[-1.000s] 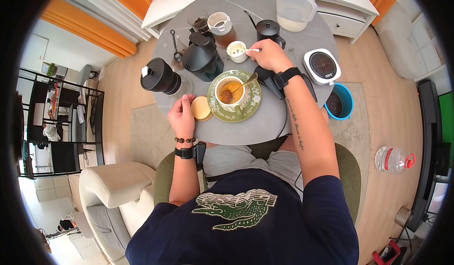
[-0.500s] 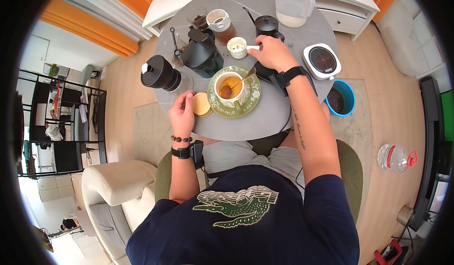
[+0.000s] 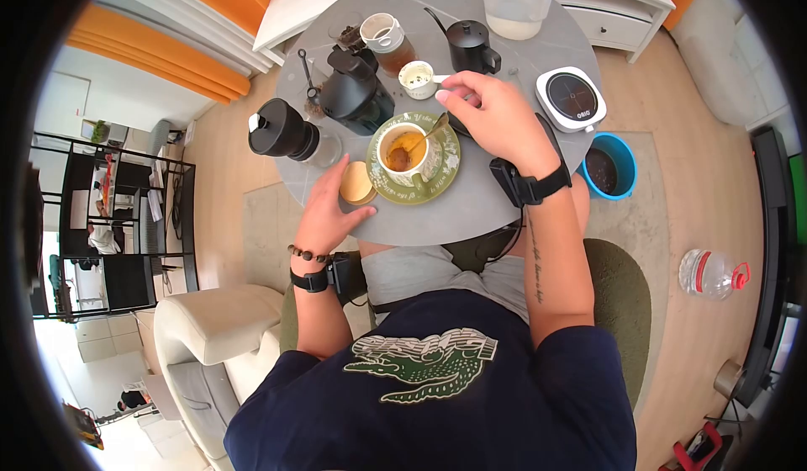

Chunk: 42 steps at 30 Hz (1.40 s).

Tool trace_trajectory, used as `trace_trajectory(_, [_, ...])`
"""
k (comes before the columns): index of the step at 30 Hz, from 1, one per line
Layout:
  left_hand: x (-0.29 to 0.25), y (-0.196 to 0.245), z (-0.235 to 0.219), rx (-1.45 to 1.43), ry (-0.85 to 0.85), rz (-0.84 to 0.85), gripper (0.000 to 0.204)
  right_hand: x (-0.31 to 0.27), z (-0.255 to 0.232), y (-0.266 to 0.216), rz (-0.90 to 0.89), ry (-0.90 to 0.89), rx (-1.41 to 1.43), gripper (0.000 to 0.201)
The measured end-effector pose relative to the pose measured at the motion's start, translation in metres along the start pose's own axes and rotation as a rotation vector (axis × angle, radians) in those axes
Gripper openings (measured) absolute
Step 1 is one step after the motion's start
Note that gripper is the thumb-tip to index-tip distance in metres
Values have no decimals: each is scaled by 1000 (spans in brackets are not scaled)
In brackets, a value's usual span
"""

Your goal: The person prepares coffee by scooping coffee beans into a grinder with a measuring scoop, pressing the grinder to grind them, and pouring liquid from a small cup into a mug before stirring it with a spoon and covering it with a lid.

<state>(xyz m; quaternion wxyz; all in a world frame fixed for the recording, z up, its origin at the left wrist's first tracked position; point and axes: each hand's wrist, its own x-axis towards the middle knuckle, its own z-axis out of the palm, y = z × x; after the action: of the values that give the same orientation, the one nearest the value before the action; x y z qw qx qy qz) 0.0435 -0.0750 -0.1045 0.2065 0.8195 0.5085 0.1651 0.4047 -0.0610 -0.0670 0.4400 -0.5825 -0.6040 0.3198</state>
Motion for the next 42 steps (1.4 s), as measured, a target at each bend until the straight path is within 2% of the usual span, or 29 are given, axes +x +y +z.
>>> trace_trajectory(4, [4, -5, 4, 30, -7, -17, 107, -12, 3, -5, -50, -14, 152, 42])
trace_trajectory(7, [5, -3, 3, 55, -8, -22, 106, -22, 0, -16, -16, -29, 55, 41])
trace_trajectory(9, [7, 1, 1, 59, -9, -32, 105, -27, 0, -25, 32, -100, -70, 41])
trace_trajectory(12, [8, 4, 1, 62, 0, -38, 103, -28, 6, -24, 26, -138, -63, 36])
trace_trajectory(15, [7, 6, -1, 54, 10, -29, 101, -27, 16, -14, 8, -113, 77, 29])
trace_trajectory(22, [1, 3, -11, -51, 15, -55, 100, -33, 24, -23, -9, -67, 70, 24])
trace_trajectory(25, [0, 0, -13, -92, 44, -53, 98, -33, 25, -22, -71, -38, 36, 21])
trace_trajectory(27, [-1, 0, -16, -100, 54, -45, 98, -35, 23, -26, -187, 25, 6, 17])
trace_trajectory(33, [0, 4, -18, -103, 69, -10, 99, -40, 17, -40, -368, 136, 20, 13])
trace_trajectory(42, [-1, 5, -17, -153, 91, 17, 101, -42, 11, -43, -453, 130, -86, 11])
